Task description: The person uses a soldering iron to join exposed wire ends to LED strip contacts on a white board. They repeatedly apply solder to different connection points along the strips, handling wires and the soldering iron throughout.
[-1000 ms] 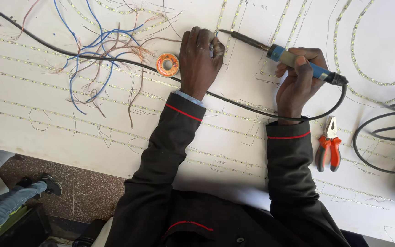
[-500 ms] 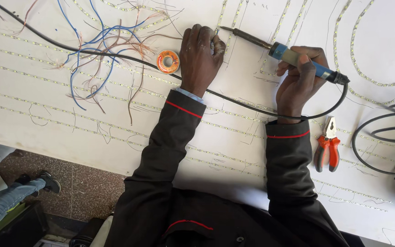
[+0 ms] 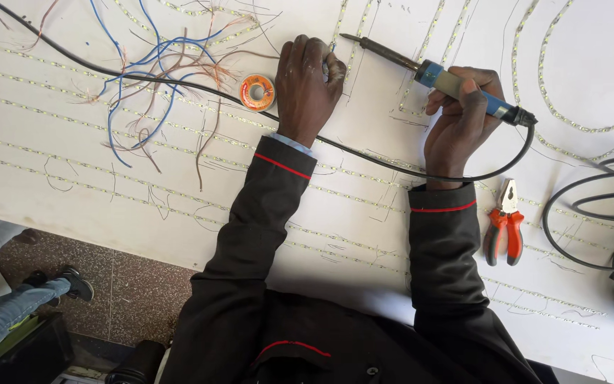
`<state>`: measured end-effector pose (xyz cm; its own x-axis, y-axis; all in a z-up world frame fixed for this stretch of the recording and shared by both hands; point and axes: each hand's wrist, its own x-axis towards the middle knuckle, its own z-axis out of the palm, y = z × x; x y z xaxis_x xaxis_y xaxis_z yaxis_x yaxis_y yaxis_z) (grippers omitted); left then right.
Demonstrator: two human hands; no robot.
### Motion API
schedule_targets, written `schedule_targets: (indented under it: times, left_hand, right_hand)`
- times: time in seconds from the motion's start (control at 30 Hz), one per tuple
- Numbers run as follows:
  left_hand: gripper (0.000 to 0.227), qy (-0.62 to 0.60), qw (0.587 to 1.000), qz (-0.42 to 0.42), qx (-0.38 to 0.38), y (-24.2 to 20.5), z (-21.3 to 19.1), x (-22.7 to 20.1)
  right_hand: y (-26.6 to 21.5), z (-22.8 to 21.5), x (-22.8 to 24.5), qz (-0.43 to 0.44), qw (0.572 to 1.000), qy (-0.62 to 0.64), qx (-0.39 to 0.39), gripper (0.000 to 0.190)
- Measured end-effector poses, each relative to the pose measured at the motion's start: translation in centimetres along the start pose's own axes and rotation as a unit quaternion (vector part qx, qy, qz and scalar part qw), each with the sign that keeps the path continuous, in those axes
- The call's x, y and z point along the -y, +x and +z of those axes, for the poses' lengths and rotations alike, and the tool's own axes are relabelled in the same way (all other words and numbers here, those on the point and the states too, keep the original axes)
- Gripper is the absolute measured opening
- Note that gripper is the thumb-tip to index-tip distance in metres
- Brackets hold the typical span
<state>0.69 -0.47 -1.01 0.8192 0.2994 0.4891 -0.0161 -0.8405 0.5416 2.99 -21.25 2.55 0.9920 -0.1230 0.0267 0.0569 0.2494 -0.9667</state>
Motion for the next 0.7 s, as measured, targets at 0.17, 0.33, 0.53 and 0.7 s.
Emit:
schedule_targets:
  times: [0.17,0.33,0.53,0.7]
  left_hand:
    - [0.015,0.018,1.000,0.002,-0.009,0.00,0.09,-0.11]
    - [0.018,0.003,1.000,0.003,-0.010,0.10,-0.13,-0.25]
    - [0.017,0.006,1.000,0.002,-0.013,0.08,0.13,-0.12]
    - [0.019,-0.007,1.000,0.006,-0.008,0.05,0.22,0.15]
  right_hand:
    - [0.00,-0.05,0.04,0.004,1.000,0.005,-0.007,0.027]
    - [-0.01,-0.10,-0.06,-0.002,1.000,0.007,-0.006,0.026]
    - [-0.03,-0.05,0.03,-0.015,1.000,0.003,0.001,0.028]
    - [-0.04,0.07,0.13,-0.019,1.000,0.000,-0.002,0.028]
